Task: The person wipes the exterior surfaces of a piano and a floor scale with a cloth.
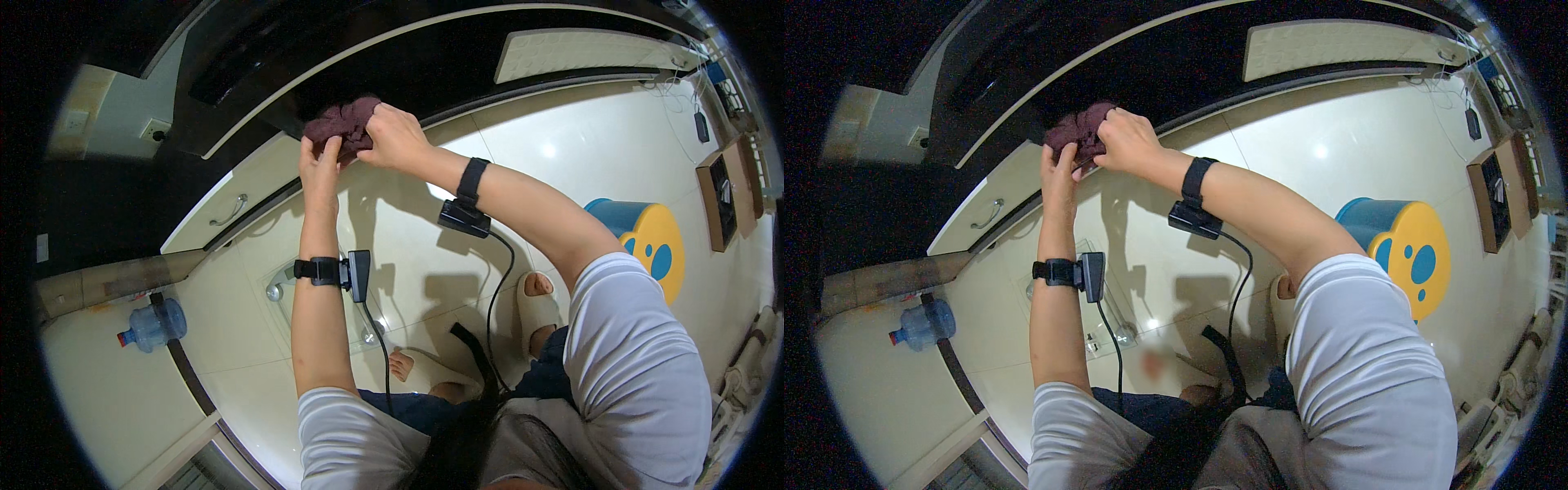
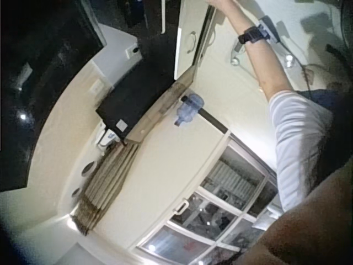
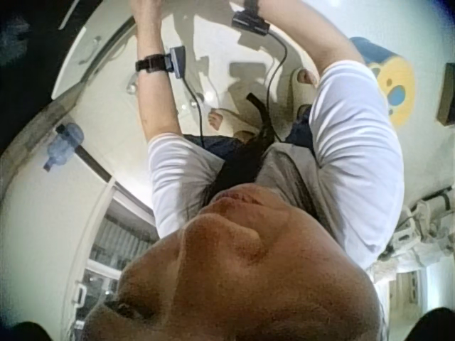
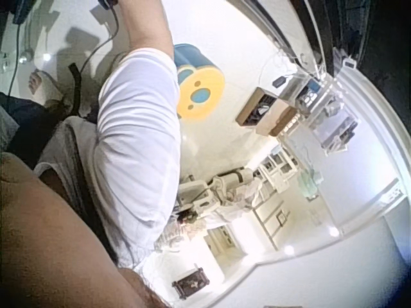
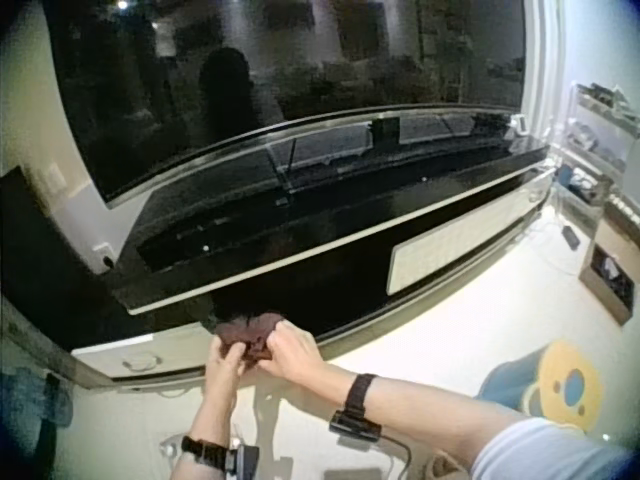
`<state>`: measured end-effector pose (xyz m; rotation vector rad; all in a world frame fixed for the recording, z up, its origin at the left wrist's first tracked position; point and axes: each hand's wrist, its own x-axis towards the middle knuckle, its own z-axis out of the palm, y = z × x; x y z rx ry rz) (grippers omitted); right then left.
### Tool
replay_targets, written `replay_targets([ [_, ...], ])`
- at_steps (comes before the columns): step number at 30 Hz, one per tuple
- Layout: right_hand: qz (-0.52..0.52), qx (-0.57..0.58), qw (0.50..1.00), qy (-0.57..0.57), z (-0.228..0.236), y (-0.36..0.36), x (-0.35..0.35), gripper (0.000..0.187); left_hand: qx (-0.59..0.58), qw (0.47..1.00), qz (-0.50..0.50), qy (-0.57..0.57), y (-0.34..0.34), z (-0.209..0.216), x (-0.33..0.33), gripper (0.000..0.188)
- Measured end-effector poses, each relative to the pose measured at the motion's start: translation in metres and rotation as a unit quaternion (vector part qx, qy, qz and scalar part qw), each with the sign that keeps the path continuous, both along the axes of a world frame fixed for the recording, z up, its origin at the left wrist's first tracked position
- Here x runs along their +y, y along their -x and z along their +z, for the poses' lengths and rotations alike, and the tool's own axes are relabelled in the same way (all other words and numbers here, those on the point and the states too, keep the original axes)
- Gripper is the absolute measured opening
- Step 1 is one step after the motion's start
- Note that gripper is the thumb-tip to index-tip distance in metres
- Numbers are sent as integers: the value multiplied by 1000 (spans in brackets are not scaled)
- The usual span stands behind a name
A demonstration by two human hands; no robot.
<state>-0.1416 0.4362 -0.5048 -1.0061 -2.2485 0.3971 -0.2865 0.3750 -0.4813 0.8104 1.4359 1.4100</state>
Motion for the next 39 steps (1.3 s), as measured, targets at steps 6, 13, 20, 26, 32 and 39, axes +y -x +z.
replay_targets([
  [6,14,192,974,-119,47,-16,-4,49,207,948,4,-242,-15,28,-4,36],
  [13,-110,205,955,-184,66,-47,33,43,147,956,-68,-245,-53,46,15,50],
  [20,-199,146,939,-239,54,-103,67,38,211,948,-107,-213,-70,56,18,63],
  [26,-254,116,923,-265,57,-163,90,23,261,939,-97,-200,-68,53,17,61],
  [32,-383,-31,888,-253,38,-194,105,26,267,942,-82,-188,-62,44,19,63],
  [39,-181,93,960,-191,51,-108,64,25,181,976,-94,-72,-46,31,14,67],
])
